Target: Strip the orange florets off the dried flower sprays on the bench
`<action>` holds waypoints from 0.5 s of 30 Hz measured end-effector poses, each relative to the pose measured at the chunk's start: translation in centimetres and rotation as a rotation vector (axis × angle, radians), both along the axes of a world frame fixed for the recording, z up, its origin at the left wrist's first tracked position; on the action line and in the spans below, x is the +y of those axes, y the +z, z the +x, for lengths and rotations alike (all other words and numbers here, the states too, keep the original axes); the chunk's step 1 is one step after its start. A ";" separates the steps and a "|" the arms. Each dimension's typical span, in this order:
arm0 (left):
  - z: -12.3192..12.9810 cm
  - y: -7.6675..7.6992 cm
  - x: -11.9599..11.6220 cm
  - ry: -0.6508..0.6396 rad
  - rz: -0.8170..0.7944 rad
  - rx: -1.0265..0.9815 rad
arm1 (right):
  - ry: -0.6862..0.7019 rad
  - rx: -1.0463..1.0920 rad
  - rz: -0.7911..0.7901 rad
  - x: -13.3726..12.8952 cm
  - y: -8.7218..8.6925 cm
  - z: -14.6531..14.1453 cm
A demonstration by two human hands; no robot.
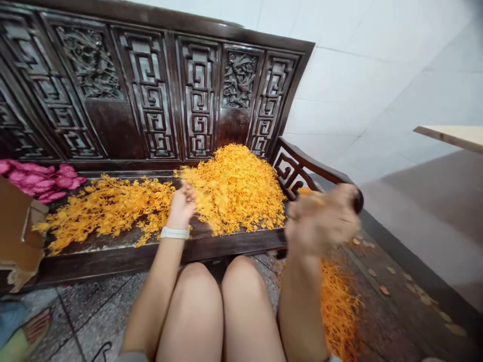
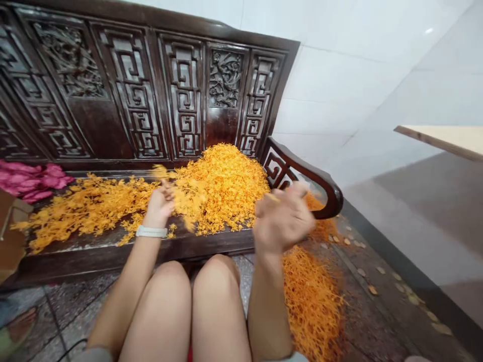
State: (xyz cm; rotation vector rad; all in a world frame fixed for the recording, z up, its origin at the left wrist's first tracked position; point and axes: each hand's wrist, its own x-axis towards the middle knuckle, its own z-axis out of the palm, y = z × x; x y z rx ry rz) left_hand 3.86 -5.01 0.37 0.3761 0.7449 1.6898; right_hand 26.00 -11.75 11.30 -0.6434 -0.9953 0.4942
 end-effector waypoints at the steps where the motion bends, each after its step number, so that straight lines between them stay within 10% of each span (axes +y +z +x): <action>1: -1.0 -1.0 0.0 0.051 -0.023 -0.040 | -0.019 0.043 0.016 -1.1 1.3 1.4; 7: -1.5 -4.1 -0.2 0.245 -0.068 -0.126 | 0.798 -0.780 0.086 0.1 4.4 6.0; 10: -0.5 -3.8 -0.1 0.216 0.001 0.012 | 0.591 -0.448 -0.157 6.2 1.2 3.2; 15: 1.1 -2.8 -0.6 0.094 0.071 0.337 | 0.744 0.098 -0.692 11.3 -7.2 -2.5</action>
